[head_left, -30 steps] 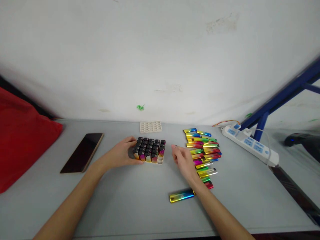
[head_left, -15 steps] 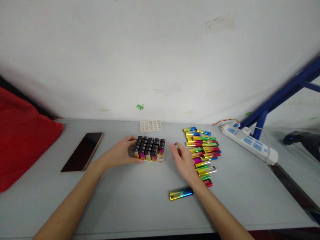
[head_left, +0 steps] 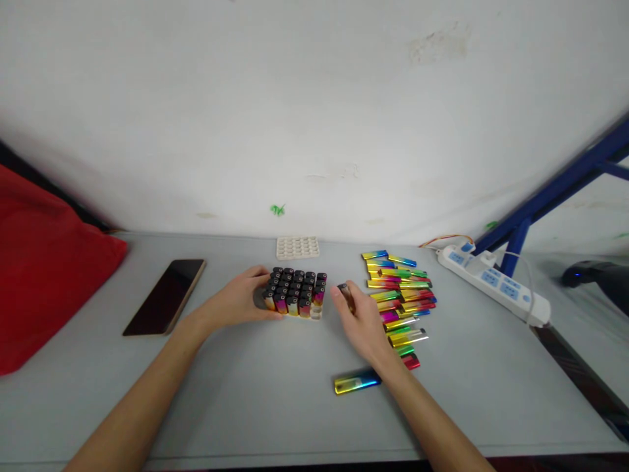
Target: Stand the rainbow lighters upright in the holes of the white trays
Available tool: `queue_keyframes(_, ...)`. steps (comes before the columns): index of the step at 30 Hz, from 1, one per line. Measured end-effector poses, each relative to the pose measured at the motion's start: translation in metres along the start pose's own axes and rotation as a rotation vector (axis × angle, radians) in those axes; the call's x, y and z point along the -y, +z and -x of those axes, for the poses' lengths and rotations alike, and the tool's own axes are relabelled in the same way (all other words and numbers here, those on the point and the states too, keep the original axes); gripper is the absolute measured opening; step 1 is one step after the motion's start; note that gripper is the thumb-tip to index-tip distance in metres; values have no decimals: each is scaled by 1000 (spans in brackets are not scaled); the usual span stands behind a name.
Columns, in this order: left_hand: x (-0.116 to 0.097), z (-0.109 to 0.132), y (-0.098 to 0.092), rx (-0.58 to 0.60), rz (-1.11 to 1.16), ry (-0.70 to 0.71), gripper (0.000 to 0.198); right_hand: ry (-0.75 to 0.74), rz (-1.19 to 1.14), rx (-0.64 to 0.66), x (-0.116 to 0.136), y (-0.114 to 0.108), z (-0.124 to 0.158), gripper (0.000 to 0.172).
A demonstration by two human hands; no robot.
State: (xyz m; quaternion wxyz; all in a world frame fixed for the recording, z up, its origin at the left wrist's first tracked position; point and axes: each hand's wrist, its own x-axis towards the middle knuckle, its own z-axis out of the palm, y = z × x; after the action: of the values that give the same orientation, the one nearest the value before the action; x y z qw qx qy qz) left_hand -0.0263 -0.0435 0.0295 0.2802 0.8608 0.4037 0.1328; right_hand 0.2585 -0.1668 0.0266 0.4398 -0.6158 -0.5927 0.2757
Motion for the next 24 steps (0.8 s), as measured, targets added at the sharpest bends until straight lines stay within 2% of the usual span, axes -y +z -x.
queue_keyframes(3, 1, 0, 0, 4, -1, 3, 60, -96, 14, 66, -1, -4, 0, 40)
queue_keyframes(7, 0, 1, 0, 2, 0, 21, 57, -256, 169, 74, -6, -8, 0, 41)
queue_keyframes(11, -2, 1, 0, 4, 0, 10, 57, -231, 228, 154, -12, -8, 0, 39)
queue_keyframes(16, -2, 1, 0, -3, -11, 2, 59, -274, 252, 231, -16, -9, 0, 25)
queue_keyframes(20, -3, 0, -1, -3, -10, 1, 61, -320, 482, 331, -9, -9, 0, 17)
queue_keyframes(24, -5, 0, -2, 0, 1, -9, 62, -291, 775, 352, 5, -2, -4, 26)
